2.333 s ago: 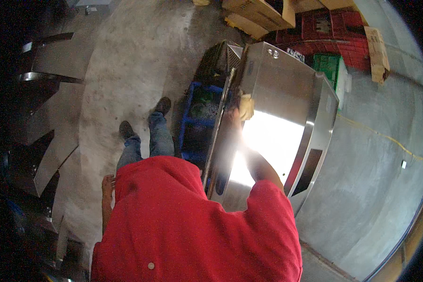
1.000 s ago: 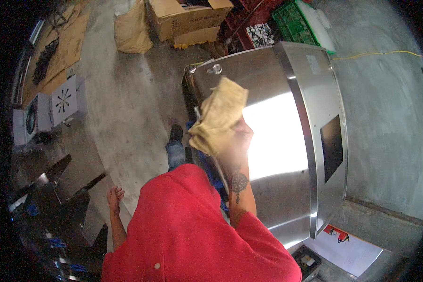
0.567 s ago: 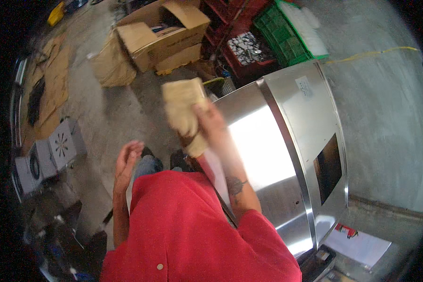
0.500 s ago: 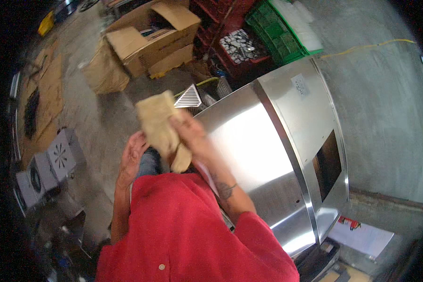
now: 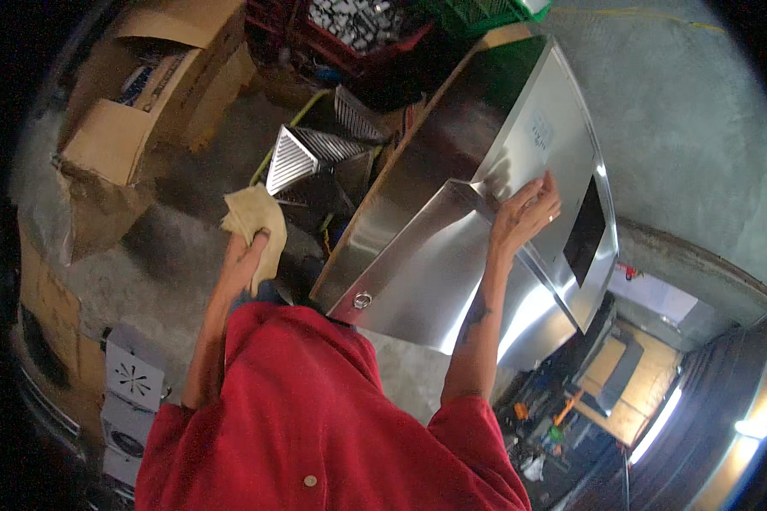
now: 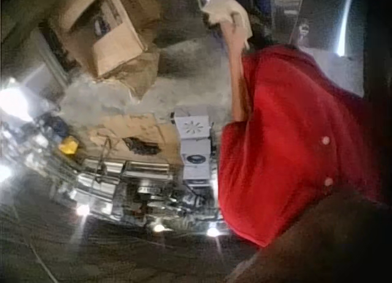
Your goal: The person wipes the exterior and interior surfaces of a stainless steel range hood with a cloth. Then the person uses a small brush to apply a substance from a jar onto the hood's surface.
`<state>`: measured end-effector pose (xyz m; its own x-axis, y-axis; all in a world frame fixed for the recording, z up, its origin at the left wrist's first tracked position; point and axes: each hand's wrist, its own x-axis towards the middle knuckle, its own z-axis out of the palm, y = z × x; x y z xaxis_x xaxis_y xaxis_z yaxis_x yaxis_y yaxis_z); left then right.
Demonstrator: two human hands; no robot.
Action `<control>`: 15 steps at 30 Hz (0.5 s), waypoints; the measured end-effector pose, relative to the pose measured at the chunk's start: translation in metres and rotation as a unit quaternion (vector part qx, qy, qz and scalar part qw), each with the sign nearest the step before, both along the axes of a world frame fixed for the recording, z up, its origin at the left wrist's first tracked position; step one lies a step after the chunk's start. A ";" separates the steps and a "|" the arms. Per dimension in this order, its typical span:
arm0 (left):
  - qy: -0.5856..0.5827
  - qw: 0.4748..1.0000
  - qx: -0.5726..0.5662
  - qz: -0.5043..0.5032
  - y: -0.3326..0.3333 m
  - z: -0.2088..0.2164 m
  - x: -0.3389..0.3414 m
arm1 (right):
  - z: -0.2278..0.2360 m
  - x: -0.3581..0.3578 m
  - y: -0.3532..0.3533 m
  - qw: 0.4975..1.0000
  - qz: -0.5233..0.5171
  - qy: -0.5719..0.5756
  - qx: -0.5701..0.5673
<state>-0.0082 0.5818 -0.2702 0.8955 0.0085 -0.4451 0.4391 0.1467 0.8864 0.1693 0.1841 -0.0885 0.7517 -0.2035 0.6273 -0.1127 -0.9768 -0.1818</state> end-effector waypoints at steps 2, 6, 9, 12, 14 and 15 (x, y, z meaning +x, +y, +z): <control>-0.046 0.998 -0.014 -0.033 0.000 -0.008 0.021 | -0.018 0.012 -0.024 0.999 0.002 0.012 -0.033; -0.159 0.973 -0.026 -0.166 -0.037 0.000 0.108 | -0.014 0.012 -0.003 0.998 -0.012 0.053 -0.020; -0.237 0.960 0.038 -0.147 -0.099 -0.030 0.166 | -0.010 0.018 0.002 0.998 -0.017 0.067 -0.012; -0.179 0.943 0.079 -0.270 -0.125 -0.006 0.183 | -0.007 0.019 0.004 0.998 -0.013 0.055 0.010; -0.131 0.912 0.106 -0.373 -0.133 0.004 0.146 | -0.008 0.006 0.006 0.999 -0.020 0.050 0.012; -0.131 0.894 0.118 -0.412 -0.141 -0.008 0.110 | -0.007 0.004 0.007 0.999 -0.020 0.040 0.011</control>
<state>0.1023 0.4408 -0.2785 0.7141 -0.6366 -0.2913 0.0842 -0.3350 0.9384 0.1729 0.1911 -0.0953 0.7901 -0.2471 0.5610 -0.1667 -0.9673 -0.1913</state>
